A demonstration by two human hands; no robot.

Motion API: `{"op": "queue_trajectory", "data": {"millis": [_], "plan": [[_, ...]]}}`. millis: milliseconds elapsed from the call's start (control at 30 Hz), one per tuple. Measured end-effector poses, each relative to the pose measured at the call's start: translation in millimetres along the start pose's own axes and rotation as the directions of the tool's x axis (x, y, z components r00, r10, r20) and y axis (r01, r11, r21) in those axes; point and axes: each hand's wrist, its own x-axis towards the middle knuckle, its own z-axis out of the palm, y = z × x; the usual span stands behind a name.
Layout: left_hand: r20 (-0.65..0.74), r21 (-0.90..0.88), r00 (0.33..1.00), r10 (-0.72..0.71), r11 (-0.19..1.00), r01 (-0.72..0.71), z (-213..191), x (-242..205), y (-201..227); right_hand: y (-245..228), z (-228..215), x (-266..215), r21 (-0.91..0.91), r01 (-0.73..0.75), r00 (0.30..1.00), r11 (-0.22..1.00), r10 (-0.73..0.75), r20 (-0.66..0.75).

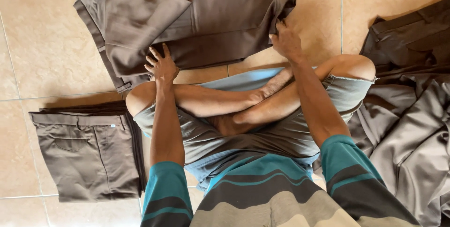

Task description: A person sitting on the floor meticulously folds a pair of brown trousers, smoothing out the fabric at each step.

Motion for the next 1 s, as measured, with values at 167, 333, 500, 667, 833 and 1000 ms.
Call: {"op": "queue_trajectory", "data": {"millis": [167, 333, 500, 667, 833, 1000], "plan": [[0.246, -0.076, 0.969, -0.029, 0.996, 0.049, -28.9, -8.6, 4.8, 5.4, -1.7, -6.2, -0.496, -0.034, 0.999, 0.868, 0.027, -0.020], [0.118, -0.023, 0.993, -0.020, 0.999, 0.023, 1.0, 0.9, 2.7, -9.5, -0.9, -9.3, -0.402, 0.332, 0.939, 0.853, -0.339, 0.055], [0.163, -0.051, 0.986, -0.027, 0.998, 0.036, -1.5, -1.5, 2.1, 4.9, 15.9, -8.4, -0.500, 0.336, 0.937, 0.798, -0.337, 0.091], [0.216, -0.061, 0.975, -0.047, 0.996, 0.062, 1.8, 3.8, 3.4, -5.9, 5.5, -7.8, -0.557, 0.113, 0.991, 0.823, -0.051, 0.127], [0.249, -0.051, 0.968, -0.043, 0.997, 0.058, 4.7, 5.6, -0.8, -2.3, 11.1, -7.7, -0.604, -0.147, 0.986, 0.783, 0.167, -0.023], [0.252, -0.046, 0.967, -0.038, 0.998, 0.051, 2.0, 6.7, 0.7, 5.5, 15.4, -9.8, -0.628, -0.185, 0.971, 0.756, 0.043, -0.234]]}}
